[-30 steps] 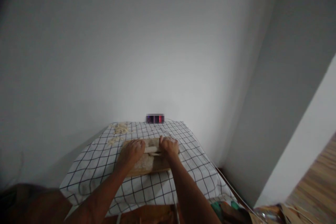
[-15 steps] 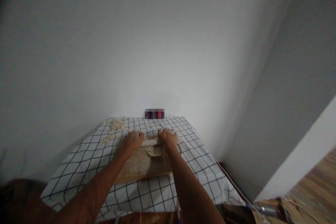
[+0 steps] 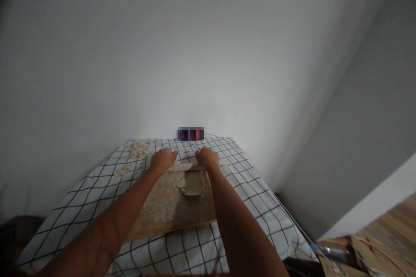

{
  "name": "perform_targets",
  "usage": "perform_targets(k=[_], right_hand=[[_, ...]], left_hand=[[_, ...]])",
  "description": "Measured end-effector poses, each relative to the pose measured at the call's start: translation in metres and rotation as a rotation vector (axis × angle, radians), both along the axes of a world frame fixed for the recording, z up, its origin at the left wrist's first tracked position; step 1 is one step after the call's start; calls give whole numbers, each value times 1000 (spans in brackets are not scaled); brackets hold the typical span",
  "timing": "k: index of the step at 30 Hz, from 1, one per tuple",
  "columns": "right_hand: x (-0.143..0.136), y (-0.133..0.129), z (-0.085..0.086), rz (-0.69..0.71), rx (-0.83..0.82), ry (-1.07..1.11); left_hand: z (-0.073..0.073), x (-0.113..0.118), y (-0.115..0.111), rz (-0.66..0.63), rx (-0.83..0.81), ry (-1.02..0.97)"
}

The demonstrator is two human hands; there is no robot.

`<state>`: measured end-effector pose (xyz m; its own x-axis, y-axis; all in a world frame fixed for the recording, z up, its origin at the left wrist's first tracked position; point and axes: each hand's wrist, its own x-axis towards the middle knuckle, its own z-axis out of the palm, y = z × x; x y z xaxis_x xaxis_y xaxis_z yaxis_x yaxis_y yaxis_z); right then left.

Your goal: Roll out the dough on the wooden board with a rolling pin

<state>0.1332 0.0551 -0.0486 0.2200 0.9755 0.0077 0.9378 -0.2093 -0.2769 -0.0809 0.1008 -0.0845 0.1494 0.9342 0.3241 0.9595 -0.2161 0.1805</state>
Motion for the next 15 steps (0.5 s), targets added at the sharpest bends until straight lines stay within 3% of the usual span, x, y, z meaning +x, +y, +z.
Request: perform_targets(k=[2,8,15], right_hand=[[2,7,-1,17,-13,9],[6,17,-6,33,-25,30],[4,3,-4,4,-8,5]], left_hand=[[3,3,2,77,-31,-53],[10,4,1,45,-90,-79],[13,4,-15,17,-95,-64]])
